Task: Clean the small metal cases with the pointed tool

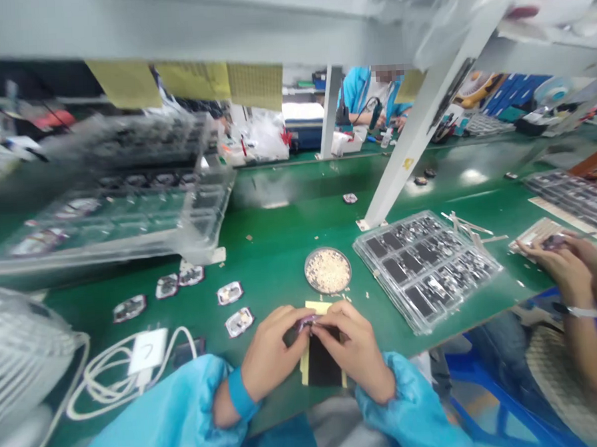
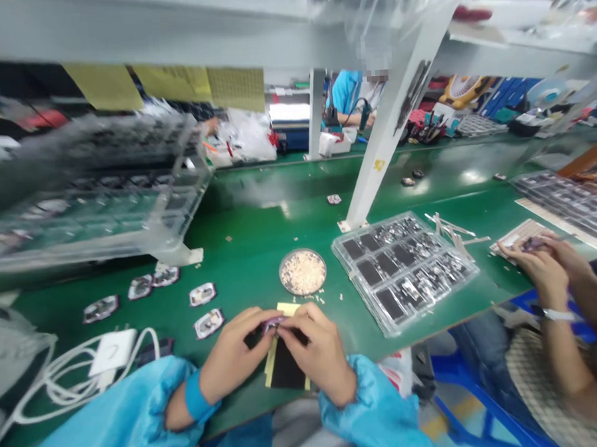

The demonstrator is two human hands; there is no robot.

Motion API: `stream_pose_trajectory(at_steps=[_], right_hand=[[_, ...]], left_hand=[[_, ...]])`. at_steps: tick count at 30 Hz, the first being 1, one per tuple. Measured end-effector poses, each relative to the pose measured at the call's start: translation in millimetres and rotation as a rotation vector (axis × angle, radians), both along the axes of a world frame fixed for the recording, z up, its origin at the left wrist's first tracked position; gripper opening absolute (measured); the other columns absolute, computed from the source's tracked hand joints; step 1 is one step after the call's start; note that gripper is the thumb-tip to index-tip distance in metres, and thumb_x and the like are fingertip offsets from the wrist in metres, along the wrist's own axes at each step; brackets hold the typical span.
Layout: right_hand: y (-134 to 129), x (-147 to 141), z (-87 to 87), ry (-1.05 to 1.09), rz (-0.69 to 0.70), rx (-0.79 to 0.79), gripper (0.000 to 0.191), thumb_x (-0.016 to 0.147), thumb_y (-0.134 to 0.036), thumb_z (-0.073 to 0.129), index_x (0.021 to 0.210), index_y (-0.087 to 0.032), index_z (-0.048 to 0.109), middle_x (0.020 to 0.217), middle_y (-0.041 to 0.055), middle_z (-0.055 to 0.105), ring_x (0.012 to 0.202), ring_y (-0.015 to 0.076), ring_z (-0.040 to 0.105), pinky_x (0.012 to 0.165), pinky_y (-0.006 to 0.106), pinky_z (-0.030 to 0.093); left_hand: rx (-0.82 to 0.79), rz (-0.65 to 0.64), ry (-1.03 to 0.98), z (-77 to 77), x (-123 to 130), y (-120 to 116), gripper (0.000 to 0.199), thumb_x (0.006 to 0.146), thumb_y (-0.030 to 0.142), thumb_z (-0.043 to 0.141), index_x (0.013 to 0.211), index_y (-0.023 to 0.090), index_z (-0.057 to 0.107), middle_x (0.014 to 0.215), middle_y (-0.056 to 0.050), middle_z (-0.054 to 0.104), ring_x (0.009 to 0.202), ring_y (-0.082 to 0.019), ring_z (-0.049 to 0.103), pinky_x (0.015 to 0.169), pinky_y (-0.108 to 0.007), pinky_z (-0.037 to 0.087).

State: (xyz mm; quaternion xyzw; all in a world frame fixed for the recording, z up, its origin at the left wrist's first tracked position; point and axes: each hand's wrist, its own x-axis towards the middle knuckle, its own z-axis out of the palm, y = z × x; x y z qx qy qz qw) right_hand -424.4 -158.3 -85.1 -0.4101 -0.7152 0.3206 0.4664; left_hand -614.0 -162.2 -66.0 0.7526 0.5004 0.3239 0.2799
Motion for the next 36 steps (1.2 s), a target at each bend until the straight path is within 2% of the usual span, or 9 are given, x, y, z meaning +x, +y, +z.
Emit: stream_pose_trajectory(at_steps=[4,8,12,16,21,25,29,32,36], right_hand=[[3,-1,-8.8,-0.024,0.033,0.042,0.013,0.094,-0.016,0.062,0.101,-0.023,0.071,0.088,0.0038,0.059,0.08,0.0159,0.061,0.07,0.027,0.049],[5,-1,-13.2,-0.028,0.055,0.035,0.011,0.095,-0.015,0.06,0.099,-0.022,0.068,0.09,0.0034,0.058,0.079,0.0154,0.061,0.07,0.026,0.047],[5,-1,-12.0,-0.015,0.062,-0.031,0.008,0.093,-0.014,0.062,0.095,-0.021,0.066,0.09,0.0026,0.058,0.081,0.0151,0.06,0.07,0.025,0.047],[5,-1,-3.5,-0.028,0.04,-0.076,0.008,0.091,-0.013,0.064,0.091,-0.021,0.066,0.09,0.0025,0.059,0.084,0.0157,0.06,0.073,0.026,0.047],[2,-1,3.6,-0.065,0.042,-0.067,0.007,0.092,-0.018,0.066,0.098,-0.021,0.068,0.093,0.0029,0.061,0.084,0.015,0.062,0.074,0.025,0.048],[4,3,7.1,-0.096,0.032,-0.05,0.01,0.09,-0.023,0.07,0.099,-0.021,0.066,0.095,0.003,0.063,0.084,0.0155,0.063,0.074,0.025,0.049],[24,14,26.6,-0.176,-0.065,-0.037,0.005,0.094,-0.022,0.064,0.098,-0.022,0.062,0.095,0.002,0.066,0.088,0.0162,0.064,0.078,0.026,0.048],[51,22,38.1,-0.292,-0.18,-0.01,0.007,0.095,-0.02,0.06,0.101,-0.023,0.063,0.099,0.002,0.068,0.091,0.0174,0.064,0.081,0.027,0.047],[75,23,33.3,-0.407,-0.288,-0.015,0.009,0.089,-0.017,0.064,0.095,-0.024,0.066,0.096,0.0007,0.068,0.088,0.0177,0.065,0.078,0.027,0.047]], left_hand=[[-0.064,0.039,0.001,1.3,2,-1,0.032,0.089,0.008,0.058,0.113,0.027,0.07,0.094,-0.002,0.069,0.091,-0.019,0.064,0.083,-0.031,0.051],[-0.049,0.042,0.019,1.7,2,-1,0.033,0.09,0.009,0.058,0.115,0.027,0.07,0.093,-0.002,0.068,0.09,-0.02,0.063,0.082,-0.032,0.05],[-0.035,0.013,0.045,4.4,2,-1,0.03,0.093,0.012,0.055,0.115,0.026,0.069,0.091,-0.003,0.067,0.089,-0.021,0.063,0.081,-0.033,0.051],[-0.029,-0.023,0.024,5.2,-1,0,0.028,0.096,0.019,0.054,0.119,0.027,0.069,0.095,-0.004,0.068,0.092,-0.021,0.064,0.083,-0.032,0.052],[-0.021,-0.032,0.003,-11.3,-11,4,0.027,0.098,0.033,0.055,0.12,0.028,0.069,0.1,-0.004,0.07,0.097,-0.021,0.067,0.086,-0.029,0.055],[-0.022,0.046,0.004,-29.4,-18,13,0.03,0.092,0.044,0.06,0.116,0.029,0.07,0.108,-0.003,0.072,0.102,-0.023,0.069,0.088,-0.029,0.056],[-0.085,0.131,0.018,-30.9,-18,16,0.034,0.089,0.052,0.059,0.113,0.031,0.071,0.115,-0.001,0.074,0.105,-0.025,0.068,0.085,-0.031,0.057],[-0.135,0.182,0.038,-25.2,-16,15,0.04,0.088,0.057,0.057,0.114,0.031,0.07,0.112,-0.001,0.075,0.094,-0.025,0.069,0.08,-0.033,0.057],[-0.172,0.211,0.05,-18.7,-14,16,0.045,0.087,0.061,0.053,0.115,0.029,0.068,0.097,-0.001,0.075,0.076,-0.023,0.066,0.071,-0.033,0.056]])
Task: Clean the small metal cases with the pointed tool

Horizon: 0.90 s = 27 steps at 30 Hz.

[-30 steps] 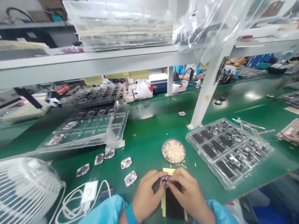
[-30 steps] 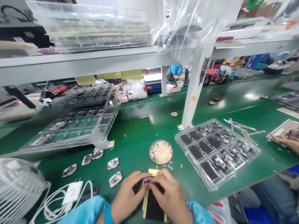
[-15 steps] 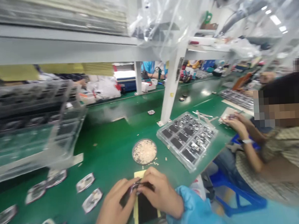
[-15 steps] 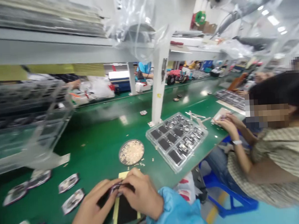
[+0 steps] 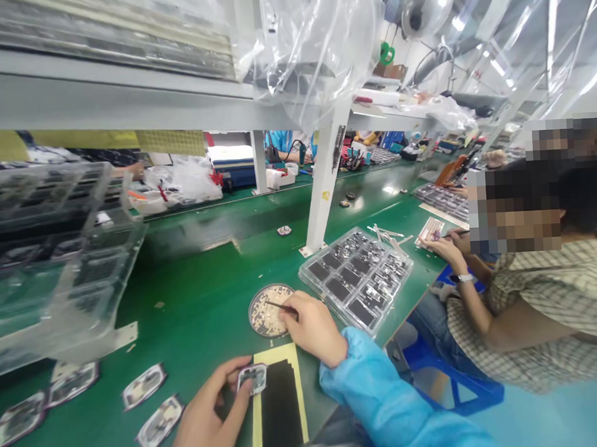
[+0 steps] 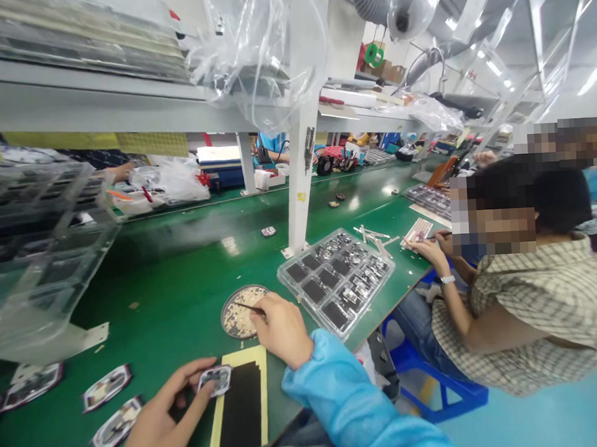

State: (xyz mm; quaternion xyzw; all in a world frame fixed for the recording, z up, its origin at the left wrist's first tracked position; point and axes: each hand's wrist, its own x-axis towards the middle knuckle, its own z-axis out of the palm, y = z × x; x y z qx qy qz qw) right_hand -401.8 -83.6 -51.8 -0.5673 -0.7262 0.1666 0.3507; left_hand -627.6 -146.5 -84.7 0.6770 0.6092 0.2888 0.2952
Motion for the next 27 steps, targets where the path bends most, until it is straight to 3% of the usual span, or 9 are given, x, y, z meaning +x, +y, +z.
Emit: stream_pose_trajectory(at_steps=[5,7,9,11,14,18,20,22,27], right_hand=[[3,-3,-11.8,0.001,-0.102,-0.031,0.011,0.085,-0.027,0.071,0.077,-0.021,0.065,0.081,-0.0006,0.066,0.076,0.016,0.064,0.07,0.026,0.046],[1,-1,-12.6,0.056,-0.097,-0.011,0.006,0.084,-0.024,0.07,0.089,-0.022,0.068,0.089,0.0003,0.068,0.08,0.0162,0.065,0.074,0.026,0.048],[-3,3,-12.6,0.121,-0.077,0.026,0.017,0.084,-0.02,0.068,0.101,-0.023,0.069,0.095,0.0009,0.068,0.085,0.0157,0.065,0.077,0.026,0.048],[-10,9,-13.7,0.162,-0.069,0.063,0.009,0.088,-0.023,0.066,0.096,-0.021,0.069,0.088,0.0006,0.067,0.081,0.0147,0.064,0.073,0.025,0.047],[-24,18,-18.6,0.187,-0.06,0.085,0.016,0.09,-0.03,0.067,0.078,-0.02,0.067,0.073,-0.0007,0.063,0.069,0.0136,0.06,0.064,0.025,0.044],[-39,28,-25.4,0.185,0.016,0.04,0.008,0.09,-0.025,0.067,0.085,-0.021,0.07,0.075,-0.001,0.066,0.069,0.0133,0.061,0.065,0.025,0.044],[-42,29,-26.1,0.185,0.058,0.031,0.006,0.09,-0.023,0.065,0.088,-0.021,0.071,0.077,-0.0004,0.067,0.071,0.0137,0.062,0.067,0.025,0.045],[-42,29,-25.2,0.197,0.089,0.042,0.007,0.09,-0.022,0.064,0.087,-0.021,0.071,0.077,0.0003,0.067,0.071,0.0142,0.063,0.068,0.025,0.046],[-45,33,-21.2,0.334,0.177,0.126,0.01,0.088,-0.021,0.063,0.094,-0.019,0.072,0.082,0.0036,0.068,0.068,0.0148,0.061,0.064,0.026,0.048]], left_hand=[[0.0,0.004,0.012,-2.9,-3,4,0.048,0.085,0.065,0.054,0.111,0.028,0.068,0.096,-0.002,0.075,0.074,-0.023,0.065,0.069,-0.033,0.056],[-0.007,0.001,0.014,-7.1,-4,7,0.047,0.084,0.065,0.055,0.11,0.028,0.069,0.102,-0.002,0.076,0.079,-0.024,0.067,0.071,-0.033,0.056],[-0.004,-0.005,0.017,-10.1,-3,11,0.046,0.084,0.064,0.055,0.11,0.028,0.068,0.107,-0.002,0.075,0.085,-0.024,0.07,0.076,-0.033,0.057],[0.004,-0.021,0.027,-8.6,-2,12,0.045,0.086,0.063,0.055,0.111,0.029,0.068,0.105,-0.002,0.076,0.086,-0.025,0.071,0.076,-0.032,0.058],[0.022,-0.092,0.097,6.5,-2,9,0.039,0.09,0.058,0.052,0.113,0.03,0.067,0.1,-0.001,0.076,0.086,-0.025,0.073,0.075,-0.031,0.059],[0.108,-0.176,0.251,43.2,-7,18,0.034,0.092,0.052,0.049,0.117,0.035,0.066,0.115,0.001,0.075,0.103,-0.026,0.071,0.087,-0.033,0.057],[0.12,-0.189,0.3,58.3,-11,46,0.034,0.093,0.049,0.05,0.12,0.035,0.065,0.119,0.002,0.073,0.104,-0.025,0.071,0.091,-0.032,0.054],[0.11,-0.18,0.339,65.9,-14,91,0.033,0.09,0.045,0.052,0.115,0.031,0.068,0.115,0.0,0.074,0.099,-0.025,0.071,0.089,-0.032,0.053],[0.063,0.066,0.403,59.9,-4,210,0.038,0.089,0.033,0.052,0.119,0.014,0.066,0.105,-0.015,0.075,0.096,-0.031,0.069,0.085,-0.04,0.053]])
